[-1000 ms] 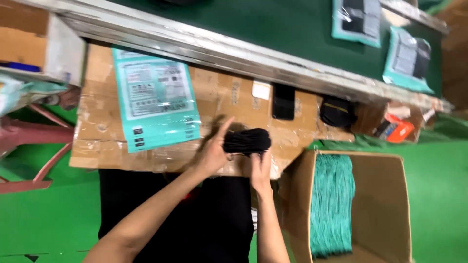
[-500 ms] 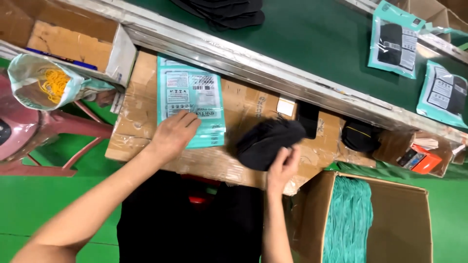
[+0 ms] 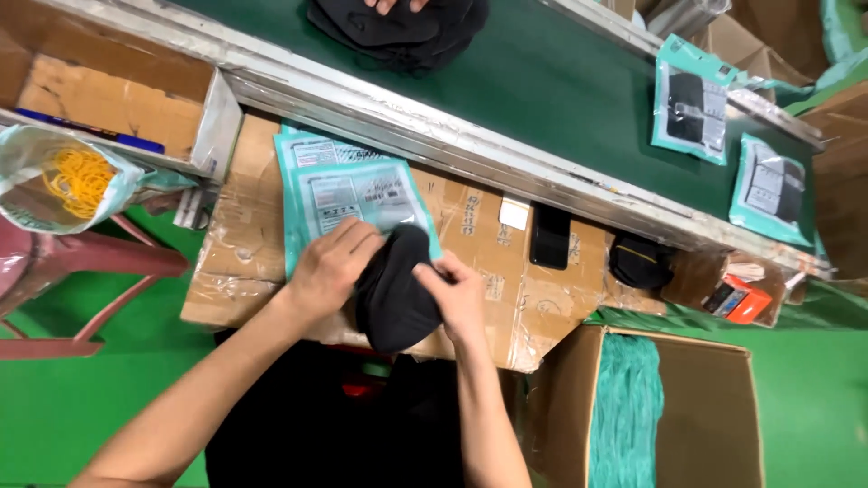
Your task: The person picks up black face masks from a stack, folds and arranges them, and inserts them into teal resealable plastic pouches. They press each pouch closed and place the finished pouches onto the adjacent conveyor belt, repeating the packing cycle.
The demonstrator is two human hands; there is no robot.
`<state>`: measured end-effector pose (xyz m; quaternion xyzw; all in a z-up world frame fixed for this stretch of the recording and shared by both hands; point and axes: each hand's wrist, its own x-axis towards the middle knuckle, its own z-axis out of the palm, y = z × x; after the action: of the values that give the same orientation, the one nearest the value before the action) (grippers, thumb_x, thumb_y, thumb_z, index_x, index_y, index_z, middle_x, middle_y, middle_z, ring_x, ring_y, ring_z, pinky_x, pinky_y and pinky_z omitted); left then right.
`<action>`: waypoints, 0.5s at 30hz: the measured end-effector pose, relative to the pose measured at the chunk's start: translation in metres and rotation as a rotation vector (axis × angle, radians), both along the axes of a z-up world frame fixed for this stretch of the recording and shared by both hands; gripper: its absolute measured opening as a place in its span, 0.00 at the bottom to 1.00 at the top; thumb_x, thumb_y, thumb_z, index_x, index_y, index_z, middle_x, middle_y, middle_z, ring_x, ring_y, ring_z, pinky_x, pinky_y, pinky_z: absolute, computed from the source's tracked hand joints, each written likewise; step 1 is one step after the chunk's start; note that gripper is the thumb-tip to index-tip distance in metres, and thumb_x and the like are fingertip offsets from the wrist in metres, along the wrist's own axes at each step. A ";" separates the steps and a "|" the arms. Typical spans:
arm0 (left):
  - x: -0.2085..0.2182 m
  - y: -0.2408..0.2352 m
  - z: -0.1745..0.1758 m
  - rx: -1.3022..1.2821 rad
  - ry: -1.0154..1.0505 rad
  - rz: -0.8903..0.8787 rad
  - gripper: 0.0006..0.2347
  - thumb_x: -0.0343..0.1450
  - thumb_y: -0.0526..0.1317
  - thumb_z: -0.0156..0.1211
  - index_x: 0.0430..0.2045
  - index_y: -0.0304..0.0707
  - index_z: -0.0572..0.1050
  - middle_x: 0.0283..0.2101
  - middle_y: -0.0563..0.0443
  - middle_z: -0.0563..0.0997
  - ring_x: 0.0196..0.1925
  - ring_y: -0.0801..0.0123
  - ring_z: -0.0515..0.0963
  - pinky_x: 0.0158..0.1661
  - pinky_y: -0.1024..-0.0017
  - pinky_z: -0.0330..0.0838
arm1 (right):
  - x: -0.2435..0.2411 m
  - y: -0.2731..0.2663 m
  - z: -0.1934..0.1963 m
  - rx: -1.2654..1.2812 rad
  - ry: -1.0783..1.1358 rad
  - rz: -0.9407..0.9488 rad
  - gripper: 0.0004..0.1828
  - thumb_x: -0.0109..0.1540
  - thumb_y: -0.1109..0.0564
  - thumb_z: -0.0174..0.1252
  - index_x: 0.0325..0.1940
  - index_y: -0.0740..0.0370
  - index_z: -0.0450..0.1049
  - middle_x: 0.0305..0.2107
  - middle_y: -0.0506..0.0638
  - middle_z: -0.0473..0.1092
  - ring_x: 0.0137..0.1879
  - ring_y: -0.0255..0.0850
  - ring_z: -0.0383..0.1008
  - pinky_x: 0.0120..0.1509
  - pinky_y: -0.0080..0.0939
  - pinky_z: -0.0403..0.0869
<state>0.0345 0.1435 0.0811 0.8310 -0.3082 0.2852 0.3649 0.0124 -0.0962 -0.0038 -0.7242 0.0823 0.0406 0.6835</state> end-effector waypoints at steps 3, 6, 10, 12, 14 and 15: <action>0.004 -0.002 0.015 -0.060 -0.100 0.049 0.05 0.66 0.29 0.61 0.32 0.30 0.76 0.36 0.45 0.76 0.40 0.56 0.77 0.39 0.63 0.74 | -0.008 0.035 0.070 -0.657 -0.362 -0.050 0.10 0.53 0.62 0.71 0.33 0.69 0.77 0.29 0.47 0.71 0.34 0.34 0.72 0.40 0.36 0.70; -0.007 -0.018 0.040 -0.126 -0.108 -0.013 0.05 0.65 0.29 0.64 0.31 0.30 0.76 0.34 0.45 0.76 0.38 0.57 0.77 0.39 0.62 0.73 | -0.011 0.048 0.079 -0.612 -0.335 -0.240 0.12 0.56 0.63 0.69 0.39 0.71 0.74 0.33 0.49 0.67 0.40 0.36 0.69 0.45 0.37 0.70; -0.019 -0.021 0.041 -0.204 -0.042 -0.102 0.06 0.65 0.30 0.66 0.32 0.32 0.77 0.34 0.46 0.78 0.40 0.57 0.78 0.41 0.63 0.73 | -0.012 0.025 0.060 -0.303 -0.389 -0.254 0.14 0.58 0.62 0.67 0.46 0.69 0.78 0.45 0.46 0.73 0.51 0.34 0.73 0.56 0.33 0.71; -0.022 -0.021 0.056 -0.464 0.085 0.070 0.13 0.64 0.31 0.67 0.37 0.24 0.72 0.40 0.41 0.75 0.46 0.56 0.76 0.47 0.63 0.71 | -0.019 0.017 0.054 0.095 -0.254 -0.385 0.15 0.60 0.64 0.68 0.50 0.71 0.79 0.42 0.49 0.72 0.50 0.36 0.71 0.58 0.34 0.69; -0.021 -0.027 0.013 -0.693 0.395 0.060 0.14 0.65 0.33 0.65 0.41 0.26 0.71 0.42 0.43 0.76 0.47 0.59 0.76 0.48 0.65 0.72 | -0.018 0.018 0.070 0.097 -0.192 -0.360 0.18 0.58 0.65 0.66 0.52 0.69 0.78 0.45 0.48 0.74 0.51 0.35 0.72 0.58 0.34 0.70; -0.022 -0.029 -0.010 -0.913 0.711 0.068 0.16 0.65 0.34 0.63 0.45 0.27 0.70 0.44 0.44 0.77 0.47 0.62 0.77 0.50 0.67 0.73 | -0.019 0.018 0.077 0.102 -0.128 -0.321 0.21 0.55 0.65 0.64 0.54 0.66 0.77 0.47 0.47 0.75 0.52 0.35 0.74 0.59 0.34 0.72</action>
<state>0.0124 0.1146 0.0714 0.6434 0.0144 0.1043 0.7582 -0.0069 -0.0778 0.0733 -0.6673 0.1511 -0.1110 0.7208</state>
